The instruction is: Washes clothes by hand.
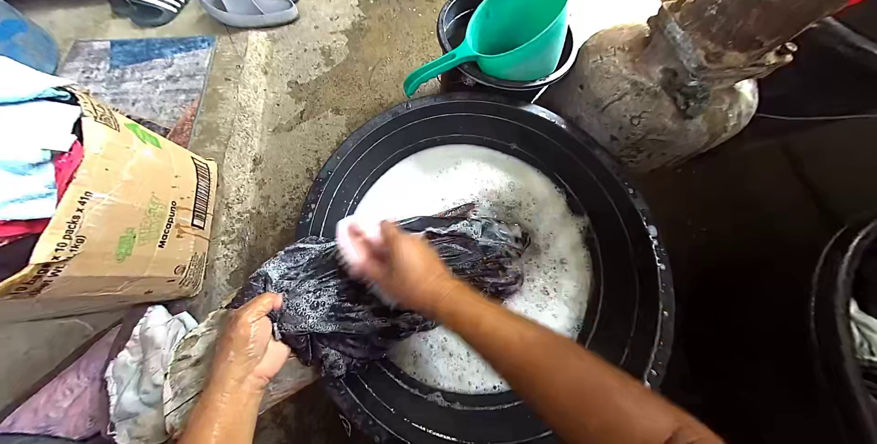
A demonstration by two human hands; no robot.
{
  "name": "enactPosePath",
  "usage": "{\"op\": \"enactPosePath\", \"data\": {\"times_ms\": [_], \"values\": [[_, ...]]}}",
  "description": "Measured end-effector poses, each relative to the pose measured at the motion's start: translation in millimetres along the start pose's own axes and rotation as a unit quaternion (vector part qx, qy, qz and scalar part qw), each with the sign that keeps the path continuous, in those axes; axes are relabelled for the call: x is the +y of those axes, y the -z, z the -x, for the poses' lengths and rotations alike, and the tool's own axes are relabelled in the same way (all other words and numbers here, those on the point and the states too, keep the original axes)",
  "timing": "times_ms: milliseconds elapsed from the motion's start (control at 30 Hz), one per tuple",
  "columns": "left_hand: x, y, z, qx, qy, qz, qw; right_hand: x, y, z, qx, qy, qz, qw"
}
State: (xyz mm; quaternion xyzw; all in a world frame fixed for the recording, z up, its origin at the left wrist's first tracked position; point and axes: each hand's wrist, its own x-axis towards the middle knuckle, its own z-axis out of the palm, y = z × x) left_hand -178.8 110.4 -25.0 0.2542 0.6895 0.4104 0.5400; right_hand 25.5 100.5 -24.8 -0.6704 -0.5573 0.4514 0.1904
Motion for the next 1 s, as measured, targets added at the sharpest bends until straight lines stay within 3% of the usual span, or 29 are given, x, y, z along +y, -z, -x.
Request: {"op": "enactPosePath", "data": {"times_ms": [67, 133, 267, 333, 400, 500, 567, 633, 700, 800, 900, 1000], "values": [[3, 2, 4, -0.006, -0.012, 0.005, 1.000, -7, -28, 1, -0.051, 0.037, 0.030, 0.998], [12, 1, 20, -0.031, -0.030, 0.008, 0.999, 43, -25, -1, -0.007, 0.011, 0.056, 0.998], [51, -14, 60, -0.184, -0.057, 0.079, 0.978, 158, 57, 12, 0.047, -0.192, 0.118, 0.973], [63, -18, 58, -0.300, -0.067, 0.165, 0.937, 186, 90, 22, 0.054, -0.260, 0.079, 0.961], [50, -22, 39, -0.327, -0.068, 0.225, 0.915, 188, 105, 29, 0.101, -0.271, 0.014, 0.957], [7, -40, 31, -0.262, 0.063, 0.119, 0.956, 153, 103, 41, 0.164, -0.186, -0.070, 0.966], [1, -48, 44, -0.312, 0.097, 0.075, 0.942, 133, 85, 50, 0.115, -0.061, -0.040, 0.991], [22, -42, 56, -0.399, 0.042, 0.099, 0.911, 124, 56, 53, 0.037, -0.001, 0.077, 0.996], [56, -34, 69, -0.476, -0.053, 0.139, 0.867, 120, 39, 49, 0.005, -0.025, 0.138, 0.990], [84, -11, 80, -0.495, -0.192, 0.155, 0.833, 122, 50, 49, 0.105, -0.042, -0.001, 0.994], [93, 23, 81, -0.491, -0.245, 0.095, 0.831, 124, 107, 66, 0.148, 0.037, -0.177, 0.972], [99, 51, 87, -0.479, -0.257, 0.049, 0.838, 117, 178, 91, 0.171, 0.056, -0.283, 0.942]]}}
